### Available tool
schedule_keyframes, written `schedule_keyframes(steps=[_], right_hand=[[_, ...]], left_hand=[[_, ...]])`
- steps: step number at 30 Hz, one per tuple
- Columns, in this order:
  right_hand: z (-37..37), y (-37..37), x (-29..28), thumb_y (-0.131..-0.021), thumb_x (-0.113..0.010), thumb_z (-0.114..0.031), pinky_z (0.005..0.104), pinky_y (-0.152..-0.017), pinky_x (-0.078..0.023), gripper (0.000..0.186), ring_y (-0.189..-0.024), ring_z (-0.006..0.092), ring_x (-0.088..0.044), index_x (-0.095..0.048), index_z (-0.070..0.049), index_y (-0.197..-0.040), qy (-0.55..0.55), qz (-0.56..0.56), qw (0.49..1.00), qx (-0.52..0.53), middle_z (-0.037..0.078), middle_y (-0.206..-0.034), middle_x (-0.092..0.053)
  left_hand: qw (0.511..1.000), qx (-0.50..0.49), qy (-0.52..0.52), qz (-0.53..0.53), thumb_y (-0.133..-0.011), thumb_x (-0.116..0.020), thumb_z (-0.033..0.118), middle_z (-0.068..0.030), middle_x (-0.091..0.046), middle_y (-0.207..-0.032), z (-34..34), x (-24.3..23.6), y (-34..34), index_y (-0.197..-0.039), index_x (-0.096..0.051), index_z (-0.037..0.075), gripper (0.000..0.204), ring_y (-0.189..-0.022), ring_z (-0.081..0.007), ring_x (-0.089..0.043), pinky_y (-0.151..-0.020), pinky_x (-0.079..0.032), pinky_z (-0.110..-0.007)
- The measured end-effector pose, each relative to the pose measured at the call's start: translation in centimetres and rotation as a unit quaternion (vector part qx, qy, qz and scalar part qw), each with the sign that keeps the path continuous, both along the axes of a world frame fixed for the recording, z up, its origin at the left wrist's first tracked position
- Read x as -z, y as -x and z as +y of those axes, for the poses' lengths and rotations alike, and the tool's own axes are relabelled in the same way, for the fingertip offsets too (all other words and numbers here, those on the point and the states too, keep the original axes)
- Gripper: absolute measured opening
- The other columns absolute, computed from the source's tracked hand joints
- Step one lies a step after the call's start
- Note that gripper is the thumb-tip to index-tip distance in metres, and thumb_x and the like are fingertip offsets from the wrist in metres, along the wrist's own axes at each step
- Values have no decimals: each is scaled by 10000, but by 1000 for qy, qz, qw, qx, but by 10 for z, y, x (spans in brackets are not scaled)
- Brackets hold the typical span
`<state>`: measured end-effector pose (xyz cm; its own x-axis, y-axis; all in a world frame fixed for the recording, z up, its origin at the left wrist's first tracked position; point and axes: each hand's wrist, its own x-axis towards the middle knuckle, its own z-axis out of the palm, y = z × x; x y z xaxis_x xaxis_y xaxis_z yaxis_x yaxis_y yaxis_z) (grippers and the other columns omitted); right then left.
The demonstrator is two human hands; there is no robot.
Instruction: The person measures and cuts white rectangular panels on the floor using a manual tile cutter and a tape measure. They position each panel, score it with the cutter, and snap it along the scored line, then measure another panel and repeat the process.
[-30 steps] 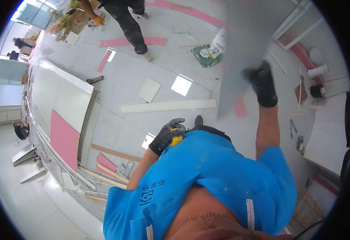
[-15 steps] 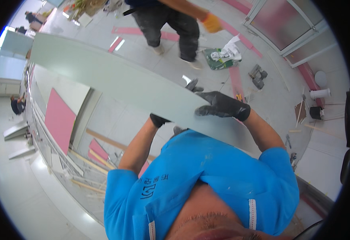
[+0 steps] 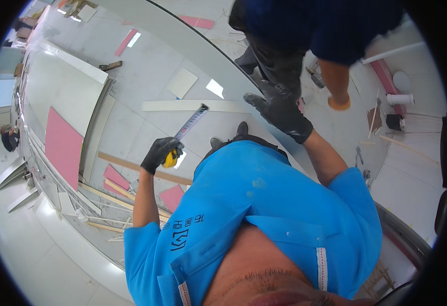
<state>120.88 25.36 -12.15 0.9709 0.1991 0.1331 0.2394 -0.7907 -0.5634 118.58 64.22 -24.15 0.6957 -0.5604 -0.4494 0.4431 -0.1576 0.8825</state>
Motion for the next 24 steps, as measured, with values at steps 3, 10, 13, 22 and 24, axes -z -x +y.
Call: schedule_keyframes(steps=[3, 10, 13, 22, 24], right_hand=[[-1, 11, 18, -911, -616, -391, 416, -846, -487, 496, -868, 325, -669, -600, 47, -1144, 54, -45, 997, 19, 212, -970, -672], [7, 16, 31, -894, -637, -247, 379, -618, -520, 276, -698, 295, -656, -623, -2, -1021, 96, -161, 982, -3, 168, -825, -659], [0, 15, 46, -881, -660, -237, 369, -616, -522, 260, -700, 286, -662, -632, -12, -1007, 111, -138, 984, 2, 158, -831, -669], [-2, 25, 59, -878, -662, -230, 344, -543, -509, 244, -639, 256, -654, -639, -17, -993, 114, -136, 984, 14, 139, -821, -665], [-2, 24, 60, -878, -661, -233, 343, -544, -510, 245, -643, 256, -656, -639, -18, -994, 115, -127, 985, 15, 140, -828, -670]], left_hand=[[998, -27, 35, 42, -990, -514, 303, -105, -663, -740, -14, -40, 12, -936, -668, -34, 374, -671, -172, -650, -630, -526, -288], [997, 34, 32, 66, -975, -532, 332, -109, -672, -691, -85, -95, -38, -900, -682, -28, 398, -587, -164, -642, -574, -527, -278], [990, 58, 6, 132, -949, -572, 336, -128, -683, -707, -81, -91, -49, -882, -683, -23, 382, -600, -202, -665, -584, -547, -309], [982, 92, 9, 164, -947, -575, 371, -129, -689, -715, -76, -82, -54, -877, -688, -9, 402, -615, -213, -674, -609, -556, -314], [982, 84, 3, 168, -945, -580, 364, -132, -689, -719, -76, -77, -54, -880, -686, -13, 397, -614, -214, -673, -608, -556, -313]])
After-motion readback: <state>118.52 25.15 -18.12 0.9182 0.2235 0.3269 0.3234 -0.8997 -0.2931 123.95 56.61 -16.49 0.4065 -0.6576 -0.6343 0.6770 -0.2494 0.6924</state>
